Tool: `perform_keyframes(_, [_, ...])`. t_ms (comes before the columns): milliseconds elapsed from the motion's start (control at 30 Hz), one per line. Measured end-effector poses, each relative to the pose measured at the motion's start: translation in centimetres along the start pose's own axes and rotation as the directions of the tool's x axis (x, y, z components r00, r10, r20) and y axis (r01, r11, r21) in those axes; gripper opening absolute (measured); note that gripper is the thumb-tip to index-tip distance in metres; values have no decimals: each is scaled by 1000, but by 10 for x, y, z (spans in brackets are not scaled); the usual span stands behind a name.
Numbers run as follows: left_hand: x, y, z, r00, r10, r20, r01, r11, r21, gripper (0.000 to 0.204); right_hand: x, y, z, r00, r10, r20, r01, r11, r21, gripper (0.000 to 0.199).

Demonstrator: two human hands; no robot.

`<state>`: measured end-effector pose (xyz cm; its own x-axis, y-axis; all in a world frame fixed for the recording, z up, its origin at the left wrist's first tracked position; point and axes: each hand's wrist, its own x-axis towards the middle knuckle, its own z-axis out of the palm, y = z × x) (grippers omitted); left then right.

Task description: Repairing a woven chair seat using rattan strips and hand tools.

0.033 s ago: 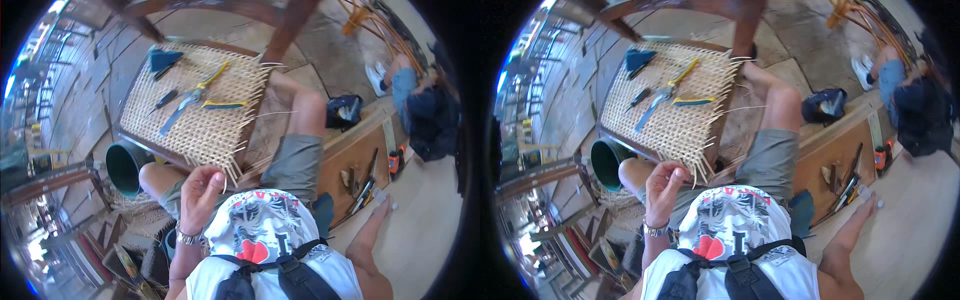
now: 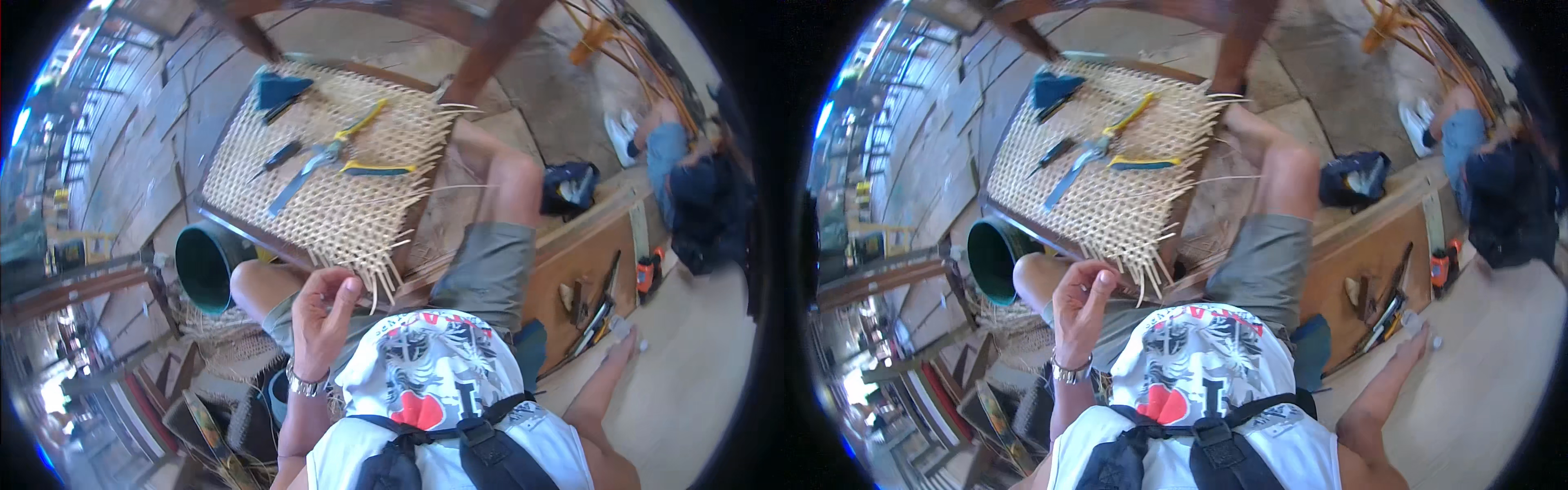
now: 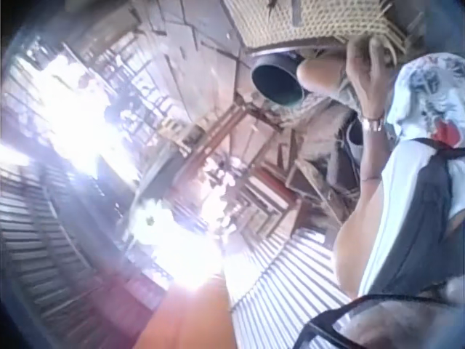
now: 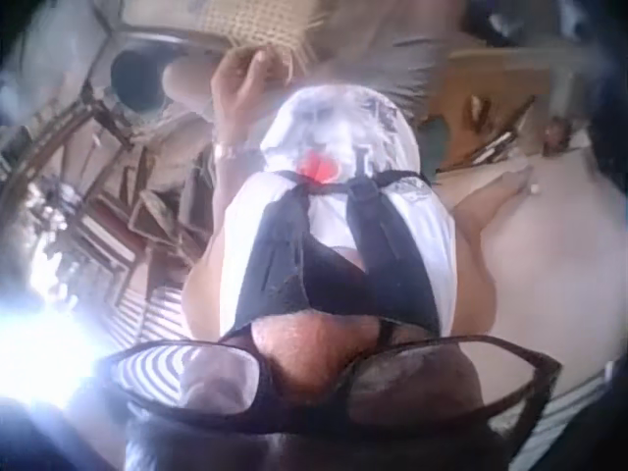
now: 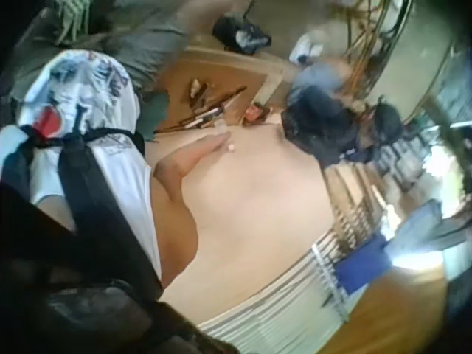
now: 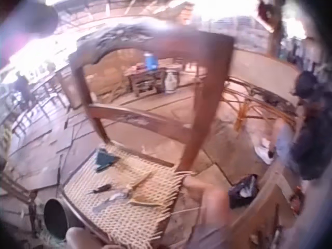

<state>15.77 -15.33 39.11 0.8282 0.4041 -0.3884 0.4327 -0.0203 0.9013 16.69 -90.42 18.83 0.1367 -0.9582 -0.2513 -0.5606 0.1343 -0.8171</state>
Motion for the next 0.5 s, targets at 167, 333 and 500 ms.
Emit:
perform_keyframes(167, [21,-43,-52,911,186,-367,-100,965,241,21,-162,-62,105,691,-514,508,614,788,-38,54])
perform_keyframes(333, [87,-46,-80,806,387,-447,-188,885,426,22,-396,-109,229,-217,-670,710,890,163,426,34])
perform_keyframes(500, [170,-43,-74,758,618,-208,-382,680,626,29,-473,-148,234,-442,-508,739,875,-425,231,42])
